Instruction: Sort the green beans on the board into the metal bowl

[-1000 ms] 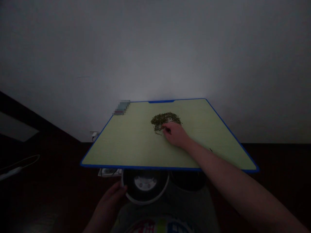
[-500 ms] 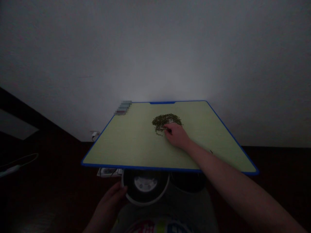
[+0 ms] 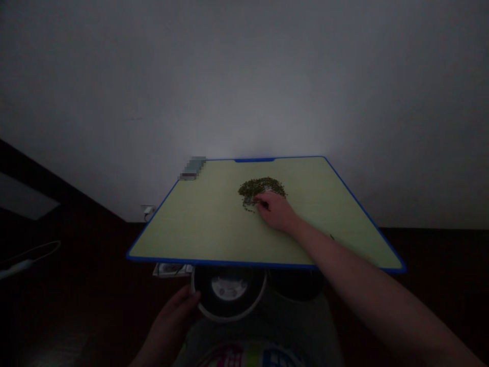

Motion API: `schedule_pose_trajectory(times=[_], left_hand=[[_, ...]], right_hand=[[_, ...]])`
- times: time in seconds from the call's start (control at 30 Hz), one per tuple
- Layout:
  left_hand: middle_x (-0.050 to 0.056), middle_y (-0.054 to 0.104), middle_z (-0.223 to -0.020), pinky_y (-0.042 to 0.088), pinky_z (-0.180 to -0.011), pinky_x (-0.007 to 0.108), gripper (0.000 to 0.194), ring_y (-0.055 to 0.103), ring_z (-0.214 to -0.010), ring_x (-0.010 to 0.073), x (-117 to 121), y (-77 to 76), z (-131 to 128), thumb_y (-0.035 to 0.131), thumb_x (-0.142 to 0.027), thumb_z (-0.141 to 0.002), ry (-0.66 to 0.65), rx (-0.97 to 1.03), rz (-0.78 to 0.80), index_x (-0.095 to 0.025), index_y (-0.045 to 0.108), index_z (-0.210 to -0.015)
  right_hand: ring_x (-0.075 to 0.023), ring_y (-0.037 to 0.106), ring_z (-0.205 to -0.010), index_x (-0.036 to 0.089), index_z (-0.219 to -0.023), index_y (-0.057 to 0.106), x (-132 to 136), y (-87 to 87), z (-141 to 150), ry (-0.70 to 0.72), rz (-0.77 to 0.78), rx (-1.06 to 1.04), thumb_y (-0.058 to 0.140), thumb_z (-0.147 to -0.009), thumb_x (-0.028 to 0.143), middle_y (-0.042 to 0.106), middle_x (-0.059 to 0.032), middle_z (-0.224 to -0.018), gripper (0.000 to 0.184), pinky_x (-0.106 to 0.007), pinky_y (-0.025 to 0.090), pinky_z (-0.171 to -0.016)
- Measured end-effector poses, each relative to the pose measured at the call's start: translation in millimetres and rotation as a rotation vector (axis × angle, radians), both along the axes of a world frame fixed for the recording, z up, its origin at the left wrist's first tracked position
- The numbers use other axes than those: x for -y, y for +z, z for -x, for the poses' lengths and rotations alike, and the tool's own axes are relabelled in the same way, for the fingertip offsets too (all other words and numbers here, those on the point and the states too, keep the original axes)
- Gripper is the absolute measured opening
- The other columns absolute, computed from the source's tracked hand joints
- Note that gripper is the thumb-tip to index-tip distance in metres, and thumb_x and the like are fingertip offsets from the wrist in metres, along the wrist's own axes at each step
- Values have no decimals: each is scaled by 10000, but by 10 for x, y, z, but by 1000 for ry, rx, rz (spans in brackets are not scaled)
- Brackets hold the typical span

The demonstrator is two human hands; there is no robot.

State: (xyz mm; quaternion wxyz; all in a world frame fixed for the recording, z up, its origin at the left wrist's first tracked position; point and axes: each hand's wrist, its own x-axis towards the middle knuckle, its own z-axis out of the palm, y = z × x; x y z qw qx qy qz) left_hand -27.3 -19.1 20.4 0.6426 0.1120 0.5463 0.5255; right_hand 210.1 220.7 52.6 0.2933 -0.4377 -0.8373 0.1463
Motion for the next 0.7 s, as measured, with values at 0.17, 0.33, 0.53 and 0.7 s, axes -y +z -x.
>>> schedule_pose_trajectory(times=[0.17,0.33,0.53,0.7], left_hand=[[83,812,-821,567,-782,365,293,751,-856,293,2,7,0,852,-350,-617,-12,-15,3,-179,745,-829],[82,811,-815,564,-771,357,265,751,-836,289,-2,80,-42,838,-341,-624,11,-54,2,-178,728,-801],[91,807,-804,566,-773,380,264,752,-830,300,-12,105,-60,828,-343,-636,6,-45,0,-173,723,-808],[91,806,-798,566,-793,390,258,752,-821,299,-24,51,-43,833,-335,-627,16,-65,-25,-172,738,-804]], right_hand=[[-204,633,-848,150,-1107,717,-17,25,15,1,29,10,549,-853,196,715,-104,-948,308,-327,478,-781],[-202,633,-860,169,-1095,729,-33,55,20,24,51,31,555,-854,191,725,-96,-969,298,-326,473,-786],[-187,636,-813,179,-1094,739,-49,135,31,44,89,116,569,-845,202,733,-74,-926,303,-293,460,-747],[-172,637,-752,183,-1068,752,-114,282,96,46,183,188,592,-830,237,740,-47,-840,292,-265,444,-701]])
